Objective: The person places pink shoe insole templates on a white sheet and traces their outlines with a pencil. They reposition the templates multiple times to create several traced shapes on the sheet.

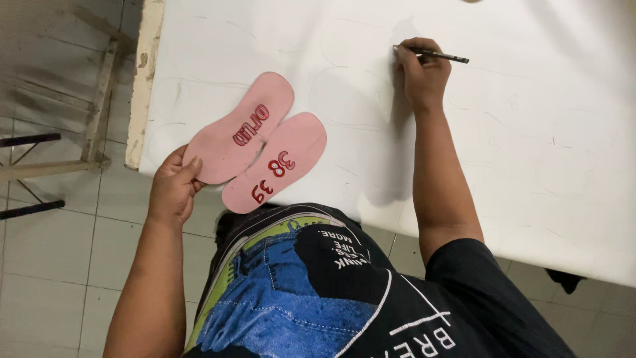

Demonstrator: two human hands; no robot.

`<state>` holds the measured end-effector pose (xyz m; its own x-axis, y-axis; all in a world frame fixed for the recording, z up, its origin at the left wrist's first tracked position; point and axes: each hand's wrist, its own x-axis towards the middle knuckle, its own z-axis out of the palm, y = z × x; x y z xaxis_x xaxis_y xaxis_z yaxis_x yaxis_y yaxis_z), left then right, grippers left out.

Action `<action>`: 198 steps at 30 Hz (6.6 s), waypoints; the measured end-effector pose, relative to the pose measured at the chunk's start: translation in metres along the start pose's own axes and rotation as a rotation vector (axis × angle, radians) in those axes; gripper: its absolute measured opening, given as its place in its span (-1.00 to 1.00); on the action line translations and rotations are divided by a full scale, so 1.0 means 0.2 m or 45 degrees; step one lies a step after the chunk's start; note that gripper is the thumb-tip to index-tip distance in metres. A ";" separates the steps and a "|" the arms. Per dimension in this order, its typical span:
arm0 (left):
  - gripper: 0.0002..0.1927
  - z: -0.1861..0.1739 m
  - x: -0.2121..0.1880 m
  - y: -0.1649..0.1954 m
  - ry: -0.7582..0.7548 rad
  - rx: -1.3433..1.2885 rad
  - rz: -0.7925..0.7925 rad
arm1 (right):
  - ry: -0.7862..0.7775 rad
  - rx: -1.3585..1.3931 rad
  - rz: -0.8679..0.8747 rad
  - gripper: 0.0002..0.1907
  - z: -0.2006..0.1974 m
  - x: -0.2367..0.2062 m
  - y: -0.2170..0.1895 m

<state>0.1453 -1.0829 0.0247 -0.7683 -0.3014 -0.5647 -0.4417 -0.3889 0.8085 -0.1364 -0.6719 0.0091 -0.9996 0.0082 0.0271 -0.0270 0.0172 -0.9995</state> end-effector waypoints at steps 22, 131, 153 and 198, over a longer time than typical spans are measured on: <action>-0.59 0.09 0.08 0.05 -0.208 0.296 0.067 | -0.772 -0.318 0.005 -0.86 1.04 -0.12 -0.07; -0.42 0.63 -1.08 -1.06 0.071 0.989 0.185 | -0.426 -1.294 -0.711 -0.55 -0.47 -1.16 -0.24; -0.19 0.02 -0.49 -0.18 0.671 0.511 0.190 | -0.227 -1.369 -0.884 -0.60 -0.37 -1.13 -0.27; -0.62 -0.96 -0.97 -0.69 0.438 0.795 0.053 | 0.155 -1.430 -0.561 -0.60 0.09 -1.33 -0.09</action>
<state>0.4438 -1.1392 -0.0091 -0.6459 -0.6027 -0.4686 -0.6773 0.1691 0.7161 0.1290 -0.6933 0.0200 -0.8978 -0.1239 0.4227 -0.2816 0.8994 -0.3343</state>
